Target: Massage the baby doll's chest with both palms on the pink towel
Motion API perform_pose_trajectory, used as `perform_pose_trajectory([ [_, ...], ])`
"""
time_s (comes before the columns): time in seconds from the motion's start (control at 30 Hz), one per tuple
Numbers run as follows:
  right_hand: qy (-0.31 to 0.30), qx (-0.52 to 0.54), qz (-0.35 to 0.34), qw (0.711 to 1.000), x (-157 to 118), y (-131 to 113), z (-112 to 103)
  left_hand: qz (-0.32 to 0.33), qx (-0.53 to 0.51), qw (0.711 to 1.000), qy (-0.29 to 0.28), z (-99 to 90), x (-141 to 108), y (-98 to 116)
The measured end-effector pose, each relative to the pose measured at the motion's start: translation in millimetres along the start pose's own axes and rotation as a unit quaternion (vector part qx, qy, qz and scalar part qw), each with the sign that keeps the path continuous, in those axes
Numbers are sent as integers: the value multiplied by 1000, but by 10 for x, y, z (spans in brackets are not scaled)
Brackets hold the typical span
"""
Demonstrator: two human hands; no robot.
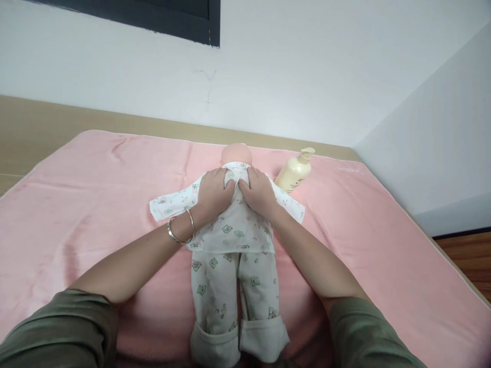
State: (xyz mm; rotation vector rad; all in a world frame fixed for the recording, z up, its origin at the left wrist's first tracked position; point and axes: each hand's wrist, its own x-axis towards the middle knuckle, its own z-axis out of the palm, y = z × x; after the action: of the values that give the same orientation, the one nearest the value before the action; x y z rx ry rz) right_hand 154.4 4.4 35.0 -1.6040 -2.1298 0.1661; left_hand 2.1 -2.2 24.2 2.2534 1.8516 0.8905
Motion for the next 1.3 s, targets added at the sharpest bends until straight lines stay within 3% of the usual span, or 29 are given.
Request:
perform_pose_trajectory([
  [0.7, -12, -14, 4, 1000, 5, -30, -44, -4, -16, 1000, 2, 13, -6, 0],
  [0.9, -48, -61, 34, 996, -122, -200, -78, -11, -41, 999, -23, -36, 35, -31],
  [1.07, -26, -73, 22, 997, -151, -188, -25, -15, -17, 998, -51, -93, 19, 34],
  [1.17, -33, -33, 19, 999, 11, -18, -15, 12, 32, 999, -39, -98, -146, 144],
  [1.3, -44, -17, 25, 999, 125, 92, -27, 112, 43, 992, -34, -106, -373, 238],
])
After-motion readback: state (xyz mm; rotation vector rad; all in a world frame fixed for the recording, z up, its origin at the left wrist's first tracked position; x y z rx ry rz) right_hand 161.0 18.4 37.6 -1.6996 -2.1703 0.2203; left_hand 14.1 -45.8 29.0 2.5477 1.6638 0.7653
